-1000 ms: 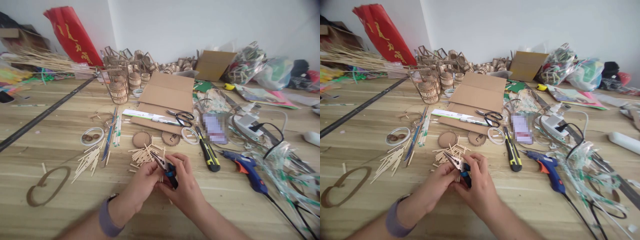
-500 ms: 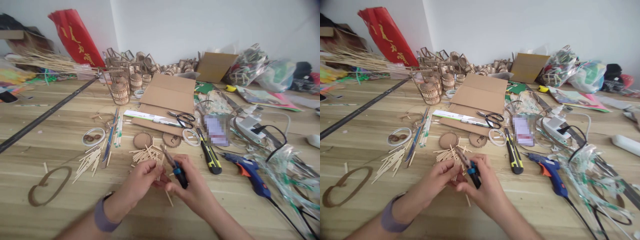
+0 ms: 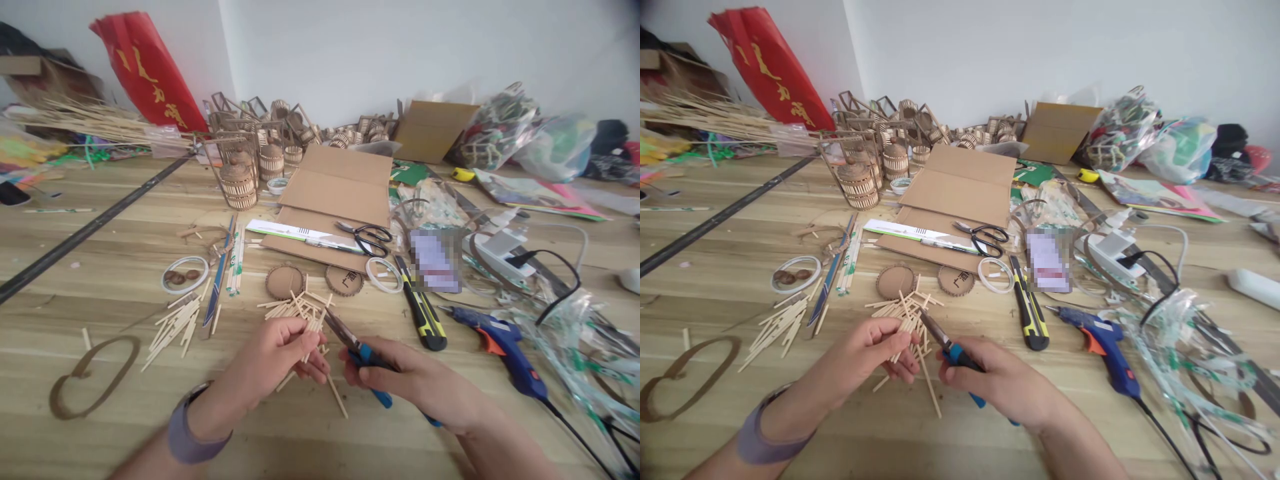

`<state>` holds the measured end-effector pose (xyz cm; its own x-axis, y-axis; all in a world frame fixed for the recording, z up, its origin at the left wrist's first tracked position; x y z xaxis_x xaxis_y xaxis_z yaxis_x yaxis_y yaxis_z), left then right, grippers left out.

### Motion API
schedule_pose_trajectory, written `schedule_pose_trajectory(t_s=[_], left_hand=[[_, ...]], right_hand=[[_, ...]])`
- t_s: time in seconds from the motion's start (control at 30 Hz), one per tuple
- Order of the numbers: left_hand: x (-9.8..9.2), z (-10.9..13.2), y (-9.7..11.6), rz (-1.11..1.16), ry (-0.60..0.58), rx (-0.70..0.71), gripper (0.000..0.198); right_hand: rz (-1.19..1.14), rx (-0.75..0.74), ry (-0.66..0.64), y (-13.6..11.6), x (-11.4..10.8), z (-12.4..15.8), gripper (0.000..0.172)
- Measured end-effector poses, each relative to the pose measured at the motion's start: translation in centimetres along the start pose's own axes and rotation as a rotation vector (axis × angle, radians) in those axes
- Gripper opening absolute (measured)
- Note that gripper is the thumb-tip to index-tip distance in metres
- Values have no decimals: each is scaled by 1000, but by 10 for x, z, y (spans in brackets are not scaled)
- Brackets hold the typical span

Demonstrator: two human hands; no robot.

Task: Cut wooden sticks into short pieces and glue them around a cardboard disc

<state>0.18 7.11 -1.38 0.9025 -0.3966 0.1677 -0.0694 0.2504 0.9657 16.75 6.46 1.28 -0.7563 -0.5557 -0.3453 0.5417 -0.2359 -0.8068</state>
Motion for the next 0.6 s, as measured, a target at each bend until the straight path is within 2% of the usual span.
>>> schedule_pose_trajectory(t_s=[0.1, 0.23, 0.6], left_hand=[[5, 2, -1, -16, -36, -4, 39], [13, 3, -4, 13, -97, 1, 39], [18, 3, -7, 64, -114, -31, 43]], right_hand=[[-73, 89, -127, 3, 10, -1, 19], [-117, 65, -187, -3, 16, -1, 17], [-140, -5, -202, -12, 20, -2, 8]])
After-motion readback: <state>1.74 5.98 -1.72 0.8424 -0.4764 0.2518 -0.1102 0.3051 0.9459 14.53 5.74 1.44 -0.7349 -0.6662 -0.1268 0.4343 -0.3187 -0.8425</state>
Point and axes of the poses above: each hand's wrist, its own z-axis away from the middle knuckle, its own x-axis out of the palm, y = z × x, the point moved 6 cm from there along -z, towards the middle knuckle, and after that the axes turned 11 degrees about x, right-handed, at the moved point
